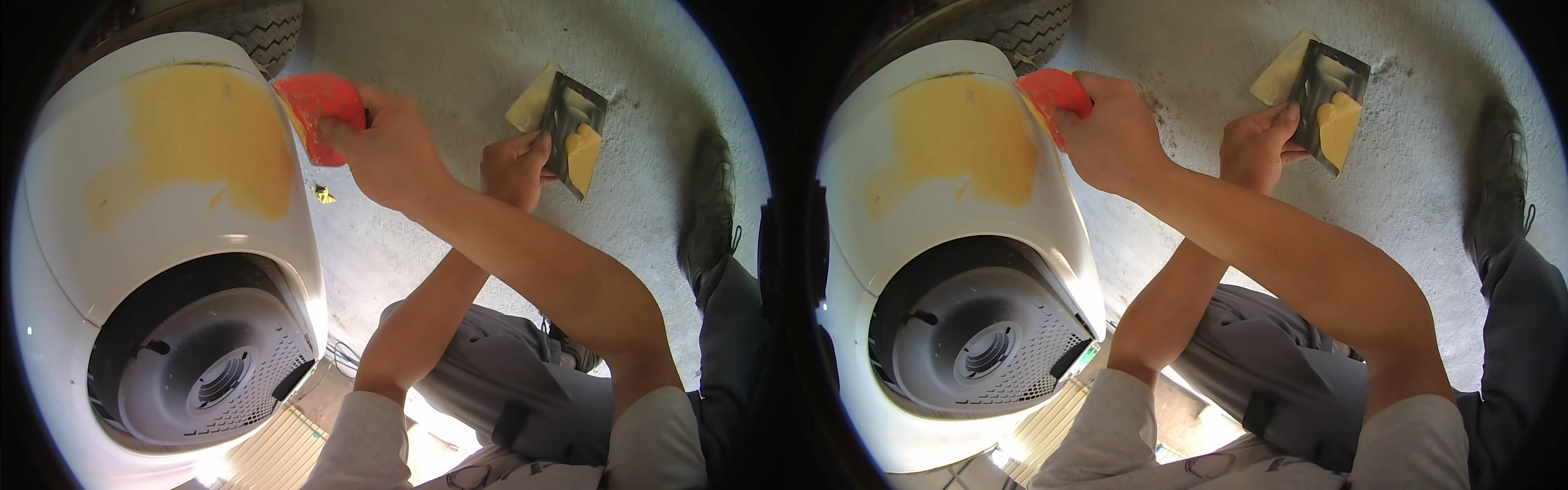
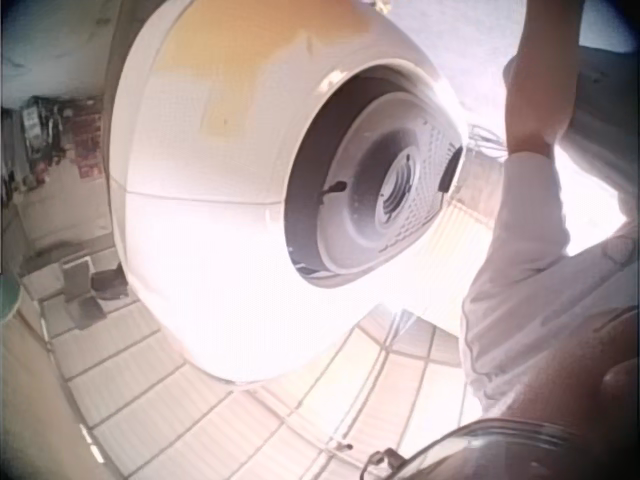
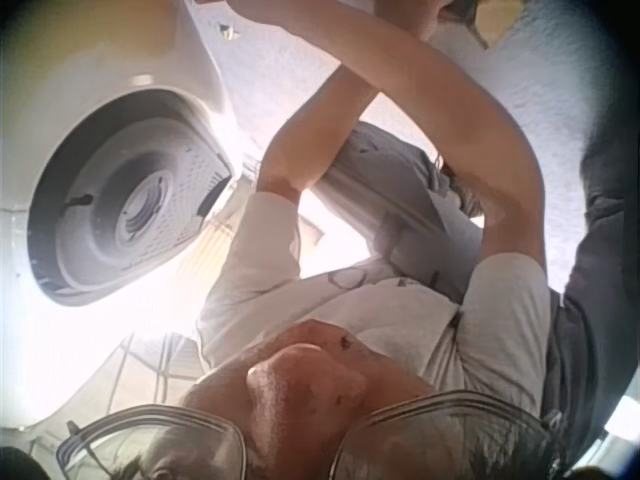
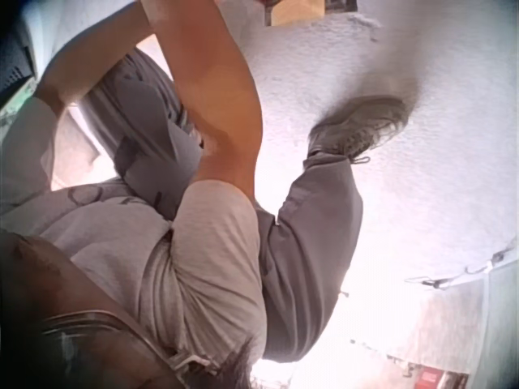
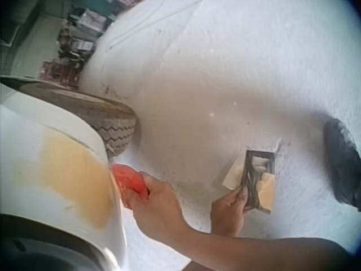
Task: The person squeezes yellow body filler onto a metal mixing card, then uses a red spreader to apply the filler to the front fender and bumper of a white vehicle. The person repeatedly scoops filler from the card and smooths it over the surface.
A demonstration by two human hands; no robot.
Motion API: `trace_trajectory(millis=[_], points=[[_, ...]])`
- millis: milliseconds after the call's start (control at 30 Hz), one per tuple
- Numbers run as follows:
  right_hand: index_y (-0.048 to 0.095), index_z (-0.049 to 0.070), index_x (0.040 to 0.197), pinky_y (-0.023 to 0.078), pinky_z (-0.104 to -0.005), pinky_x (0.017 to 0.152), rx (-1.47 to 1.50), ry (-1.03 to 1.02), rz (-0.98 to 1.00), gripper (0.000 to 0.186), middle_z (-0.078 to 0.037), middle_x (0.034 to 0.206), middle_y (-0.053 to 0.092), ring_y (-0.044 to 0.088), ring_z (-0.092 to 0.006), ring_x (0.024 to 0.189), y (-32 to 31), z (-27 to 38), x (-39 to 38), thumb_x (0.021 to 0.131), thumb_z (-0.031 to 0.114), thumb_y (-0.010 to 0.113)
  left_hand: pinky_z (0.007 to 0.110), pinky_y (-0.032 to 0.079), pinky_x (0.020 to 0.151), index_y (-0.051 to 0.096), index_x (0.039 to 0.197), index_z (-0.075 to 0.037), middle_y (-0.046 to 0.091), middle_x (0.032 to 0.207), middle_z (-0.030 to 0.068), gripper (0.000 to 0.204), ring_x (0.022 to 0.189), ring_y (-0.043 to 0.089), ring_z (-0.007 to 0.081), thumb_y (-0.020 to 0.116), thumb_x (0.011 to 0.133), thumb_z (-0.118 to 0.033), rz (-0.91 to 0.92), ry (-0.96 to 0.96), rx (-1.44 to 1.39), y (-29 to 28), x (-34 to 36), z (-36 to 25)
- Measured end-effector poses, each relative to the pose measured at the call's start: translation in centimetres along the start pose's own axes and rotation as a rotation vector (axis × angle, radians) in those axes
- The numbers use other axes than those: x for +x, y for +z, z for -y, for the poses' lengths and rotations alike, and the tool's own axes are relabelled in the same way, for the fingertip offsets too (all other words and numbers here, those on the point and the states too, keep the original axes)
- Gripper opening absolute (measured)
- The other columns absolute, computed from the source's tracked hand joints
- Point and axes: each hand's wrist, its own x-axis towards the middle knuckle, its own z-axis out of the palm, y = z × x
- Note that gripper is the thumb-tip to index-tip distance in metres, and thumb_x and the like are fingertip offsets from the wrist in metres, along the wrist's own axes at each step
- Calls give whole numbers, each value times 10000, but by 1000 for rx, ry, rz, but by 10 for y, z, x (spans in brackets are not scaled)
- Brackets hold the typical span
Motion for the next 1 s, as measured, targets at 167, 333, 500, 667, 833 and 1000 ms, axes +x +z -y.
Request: trace_trajectory(millis=[167,333,500,667,833,1000], points=[[717,5,1102,535,-420,734,-109,-165,-57,225,-189,880,713,683,-289,776,0,12,11,937,133,635,357,619,851,657,1267,97,753,1004,143,402,836,747,213,606,1048,-237,-20,-10,-1,-1,-3,2],[719,5,1058,476,-327,629,-102,-266,-127,207,-72,730,653,566,-144,636,14,14,-7,929,163,687,330,617,832,673,1260,78,752,995,127,390,830,743,193,613,1045,-241,-21,17,-37,-3,-7,5],[720,3,1020,471,-337,609,-109,-217,29,192,-55,725,646,578,-144,635,2,9,-18,938,170,675,318,613,815,681,1252,72,747,991,107,366,830,734,174,601,1051,-223,-24,-3,-9,-2,-6,4],[724,1,1056,470,-327,585,-141,-223,-60,227,-76,718,646,571,-142,633,-4,17,13,936,188,676,298,618,763,698,1232,57,746,959,97,325,797,720,148,587,1052,-190,-21,-18,-36,0,-6,1],[724,17,1112,462,-308,574,-163,-369,-133,229,-99,744,657,580,-147,640,13,16,5,929,150,685,327,610,837,678,1259,64,747,1017,115,356,870,736,176,571,1061,-212,-15,-5,-9,-6,-7,7],[733,27,1052,515,-422,698,22,-362,-103,253,-190,938,641,659,-360,812,31,15,-52,825,-59,659,333,614,847,660,1280,77,746,1045,130,375,893,741,180,559,1069,-215,36,29,-11,-10,-4,14]])
